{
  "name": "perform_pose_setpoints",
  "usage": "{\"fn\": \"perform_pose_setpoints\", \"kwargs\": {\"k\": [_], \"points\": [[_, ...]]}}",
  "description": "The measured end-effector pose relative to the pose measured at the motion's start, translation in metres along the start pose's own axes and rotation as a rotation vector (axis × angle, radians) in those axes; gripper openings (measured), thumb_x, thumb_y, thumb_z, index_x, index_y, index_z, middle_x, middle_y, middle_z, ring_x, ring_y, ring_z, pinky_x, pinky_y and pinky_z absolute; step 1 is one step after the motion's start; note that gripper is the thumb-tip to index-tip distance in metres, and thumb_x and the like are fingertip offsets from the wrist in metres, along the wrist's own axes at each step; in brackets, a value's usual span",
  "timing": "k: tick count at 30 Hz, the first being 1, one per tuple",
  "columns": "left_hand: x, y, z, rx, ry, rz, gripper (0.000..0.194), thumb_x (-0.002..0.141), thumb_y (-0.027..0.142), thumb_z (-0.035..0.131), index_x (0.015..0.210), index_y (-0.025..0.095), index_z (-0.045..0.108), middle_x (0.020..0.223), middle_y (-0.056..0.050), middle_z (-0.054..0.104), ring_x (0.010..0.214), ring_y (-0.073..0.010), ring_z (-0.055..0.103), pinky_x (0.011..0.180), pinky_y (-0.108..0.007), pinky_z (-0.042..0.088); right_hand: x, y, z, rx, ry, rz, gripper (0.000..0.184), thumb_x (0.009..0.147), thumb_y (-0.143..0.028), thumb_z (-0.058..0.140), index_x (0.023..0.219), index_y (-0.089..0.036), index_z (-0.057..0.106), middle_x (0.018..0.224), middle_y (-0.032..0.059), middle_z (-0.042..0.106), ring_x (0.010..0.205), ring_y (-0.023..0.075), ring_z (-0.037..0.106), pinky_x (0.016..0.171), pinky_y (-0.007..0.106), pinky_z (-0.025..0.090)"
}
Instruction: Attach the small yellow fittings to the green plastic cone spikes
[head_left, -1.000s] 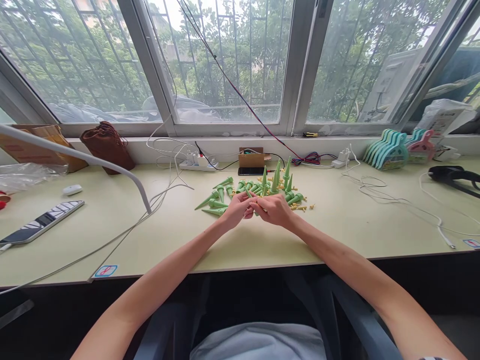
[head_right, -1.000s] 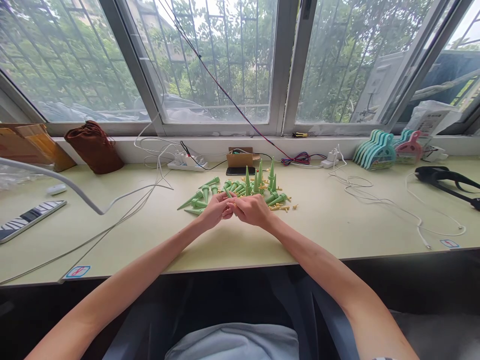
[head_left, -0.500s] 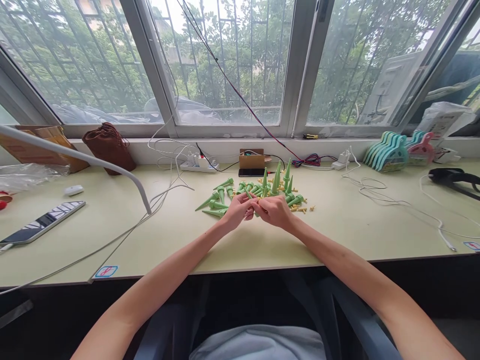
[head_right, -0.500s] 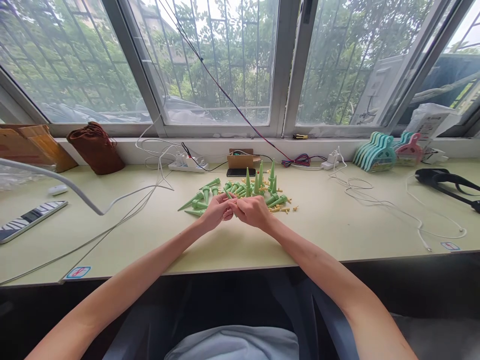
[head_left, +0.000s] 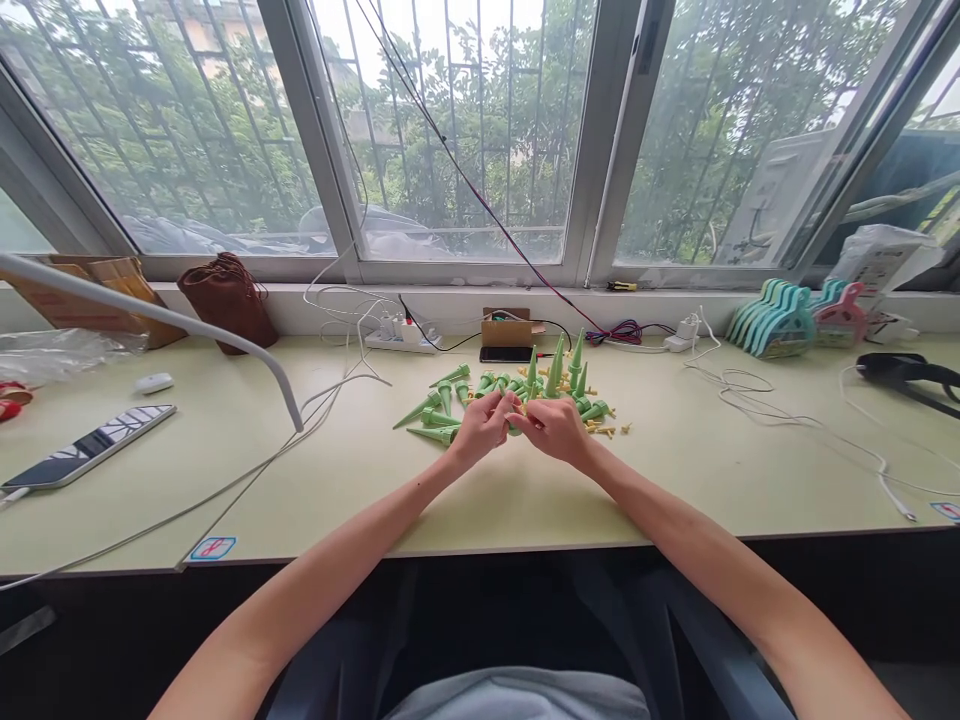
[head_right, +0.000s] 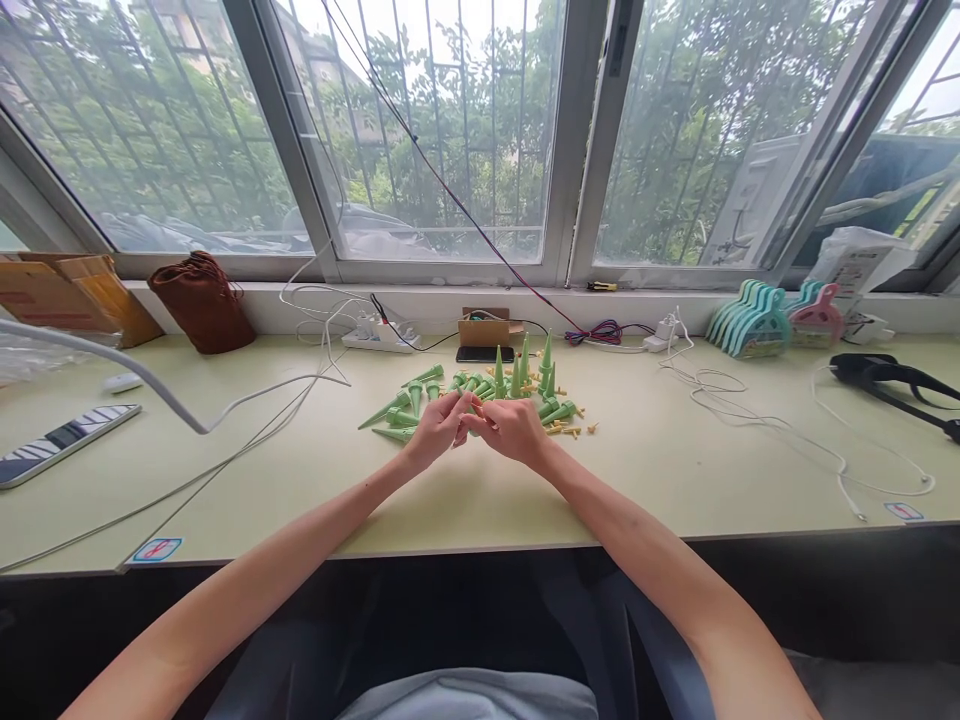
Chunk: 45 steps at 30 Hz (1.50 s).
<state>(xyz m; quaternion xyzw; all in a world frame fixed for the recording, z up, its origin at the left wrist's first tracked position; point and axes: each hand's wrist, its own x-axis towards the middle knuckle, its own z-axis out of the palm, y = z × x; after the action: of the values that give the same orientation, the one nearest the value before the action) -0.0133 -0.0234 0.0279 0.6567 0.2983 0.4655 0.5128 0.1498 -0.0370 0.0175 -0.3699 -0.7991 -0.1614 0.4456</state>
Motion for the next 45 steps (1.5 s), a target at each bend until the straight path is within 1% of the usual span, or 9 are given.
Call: {"fn": "perform_pose_setpoints", "kwargs": {"k": [6, 15, 19, 23, 28, 33, 36, 40, 45], "points": [[0.001, -0.009, -0.003, 0.171, 0.037, 0.056, 0.045, 0.089, 0.059, 0.051, 0.083, 0.016, 0.062, 0.047, 0.006, 0.042, 0.039, -0.0063, 0.035, 0.038, -0.021, 0.03, 0.0, 0.0, -0.001, 0.065, -0.032, 0.043, 0.046, 0.097, -0.049, 0.045, 0.07, -0.016, 0.062, 0.048, -0.0012, 0.052, 0.042, 0.0079, 0.042, 0.049, 0.022, 0.029], [0.001, 0.003, -0.005, 0.208, 0.082, 0.059, 0.046, 0.089, 0.056, 0.052, 0.094, 0.014, 0.069, 0.063, -0.001, 0.059, 0.048, -0.0087, 0.046, 0.042, -0.022, 0.035, -0.004, 0.003, 0.003, 0.164, -0.125, 0.043, 0.028, 0.094, -0.037, 0.052, 0.076, -0.017, 0.061, 0.052, -0.0025, 0.055, 0.044, 0.0076, 0.043, 0.049, 0.021, 0.031], [0.0, 0.001, -0.004, 0.383, 0.067, 0.2, 0.043, 0.092, 0.052, 0.048, 0.079, 0.016, 0.065, 0.073, -0.005, 0.062, 0.066, -0.0144, 0.058, 0.053, -0.024, 0.043, -0.005, 0.004, 0.006, 0.179, -0.154, 0.068, 0.023, 0.09, -0.034, 0.056, 0.075, -0.017, 0.059, 0.053, -0.0029, 0.055, 0.045, 0.0077, 0.043, 0.051, 0.02, 0.032], [-0.004, 0.0, -0.002, 0.587, 0.019, 0.336, 0.046, 0.095, 0.05, 0.044, 0.066, 0.017, 0.059, 0.076, -0.007, 0.059, 0.074, -0.0174, 0.06, 0.058, -0.026, 0.045, -0.008, 0.007, 0.011, 0.197, -0.169, 0.077, 0.023, 0.086, -0.026, 0.056, 0.065, -0.018, 0.052, 0.051, -0.0026, 0.052, 0.046, 0.0079, 0.041, 0.05, 0.021, 0.031], [-0.005, 0.0, -0.002, 0.632, -0.008, 0.344, 0.047, 0.098, 0.049, 0.038, 0.074, 0.017, 0.063, 0.084, -0.008, 0.062, 0.078, -0.0184, 0.059, 0.066, -0.028, 0.047, -0.008, 0.007, 0.012, 0.214, -0.187, 0.066, 0.022, 0.087, -0.023, 0.052, 0.066, -0.018, 0.05, 0.053, -0.0029, 0.052, 0.046, 0.0076, 0.04, 0.05, 0.02, 0.031], [-0.006, 0.002, -0.001, 0.614, -0.001, 0.359, 0.047, 0.101, 0.045, 0.027, 0.098, 0.018, 0.065, 0.095, -0.008, 0.065, 0.088, -0.0187, 0.06, 0.083, -0.032, 0.046, -0.007, 0.006, 0.01, 0.213, -0.196, 0.07, 0.023, 0.09, -0.027, 0.051, 0.069, -0.019, 0.049, 0.054, -0.0029, 0.053, 0.047, 0.0077, 0.041, 0.051, 0.02, 0.033], [-0.006, 0.003, -0.001, 0.594, 0.058, 0.363, 0.047, 0.101, 0.045, 0.025, 0.099, 0.018, 0.063, 0.099, -0.009, 0.065, 0.094, -0.0189, 0.059, 0.086, -0.031, 0.045, -0.006, 0.005, 0.008, 0.19, -0.171, 0.071, 0.029, 0.091, -0.031, 0.051, 0.065, -0.019, 0.046, 0.053, -0.0033, 0.051, 0.046, 0.0076, 0.039, 0.05, 0.021, 0.033], [-0.006, 0.002, -0.003, 0.551, 0.166, 0.336, 0.047, 0.101, 0.047, 0.025, 0.095, 0.018, 0.062, 0.091, -0.007, 0.063, 0.077, -0.0156, 0.056, 0.073, -0.028, 0.045, -0.003, 0.004, 0.004, 0.155, -0.103, 0.075, 0.034, 0.09, -0.032, 0.051, 0.06, -0.021, 0.037, 0.049, -0.0053, 0.042, 0.044, 0.0074, 0.032, 0.048, 0.021, 0.03], [-0.006, 0.0, -0.004, 0.525, 0.177, 0.331, 0.046, 0.101, 0.047, 0.026, 0.093, 0.018, 0.061, 0.082, -0.004, 0.059, 0.066, -0.0129, 0.051, 0.065, -0.026, 0.042, 0.002, 0.018, -0.007, 0.09, 0.106, 0.15, 0.038, 0.088, -0.033, 0.053, 0.059, -0.022, 0.032, 0.047, -0.0069, 0.034, 0.044, 0.0074, 0.029, 0.047, 0.021, 0.029]]}}
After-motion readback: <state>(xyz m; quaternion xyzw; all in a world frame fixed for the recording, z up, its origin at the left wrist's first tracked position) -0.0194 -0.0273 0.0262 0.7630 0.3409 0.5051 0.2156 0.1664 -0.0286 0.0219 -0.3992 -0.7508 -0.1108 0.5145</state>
